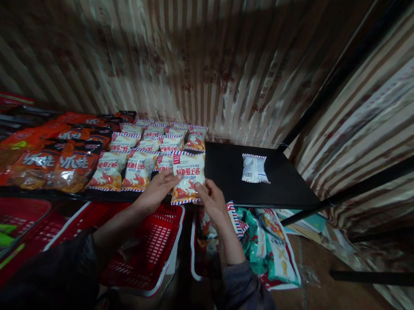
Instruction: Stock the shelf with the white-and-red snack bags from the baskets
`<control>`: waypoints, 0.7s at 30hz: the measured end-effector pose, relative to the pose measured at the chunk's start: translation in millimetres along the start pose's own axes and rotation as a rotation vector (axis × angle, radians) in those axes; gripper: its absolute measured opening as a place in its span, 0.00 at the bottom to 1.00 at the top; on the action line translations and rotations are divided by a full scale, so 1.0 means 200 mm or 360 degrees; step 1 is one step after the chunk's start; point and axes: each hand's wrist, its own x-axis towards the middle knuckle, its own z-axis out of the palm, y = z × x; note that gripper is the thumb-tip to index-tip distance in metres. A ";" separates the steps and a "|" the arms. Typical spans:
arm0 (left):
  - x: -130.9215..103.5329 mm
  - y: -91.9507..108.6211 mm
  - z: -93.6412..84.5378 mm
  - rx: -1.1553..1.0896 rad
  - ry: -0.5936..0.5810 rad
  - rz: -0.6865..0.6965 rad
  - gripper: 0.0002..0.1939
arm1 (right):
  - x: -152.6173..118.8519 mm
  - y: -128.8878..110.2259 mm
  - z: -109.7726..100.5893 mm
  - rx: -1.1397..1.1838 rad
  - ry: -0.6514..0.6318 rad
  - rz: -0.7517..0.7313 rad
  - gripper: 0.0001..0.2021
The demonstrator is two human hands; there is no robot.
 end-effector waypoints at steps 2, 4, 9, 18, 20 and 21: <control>0.00 -0.01 0.01 -0.0020 -0.0044 0.0002 0.23 | 0.00 0.02 -0.02 -0.0008 0.0041 -0.0028 0.24; -0.01 -0.03 0.03 0.0033 -0.0003 0.0010 0.22 | 0.01 0.04 -0.04 0.0004 0.0114 -0.0063 0.24; 0.03 -0.06 0.07 0.0397 0.0125 0.0053 0.27 | 0.07 0.06 -0.07 0.0055 0.0305 -0.0143 0.25; 0.29 0.08 0.23 0.1063 0.0089 0.0235 0.28 | 0.51 -0.02 -0.08 -0.0125 0.0544 -0.0443 0.22; 0.36 0.09 0.26 0.1116 0.0097 0.0313 0.30 | 0.61 -0.04 -0.08 -0.0172 0.0591 -0.0472 0.21; 0.40 0.08 0.27 0.1112 0.0094 0.0350 0.30 | 0.66 -0.04 -0.08 -0.0188 0.0608 -0.0475 0.21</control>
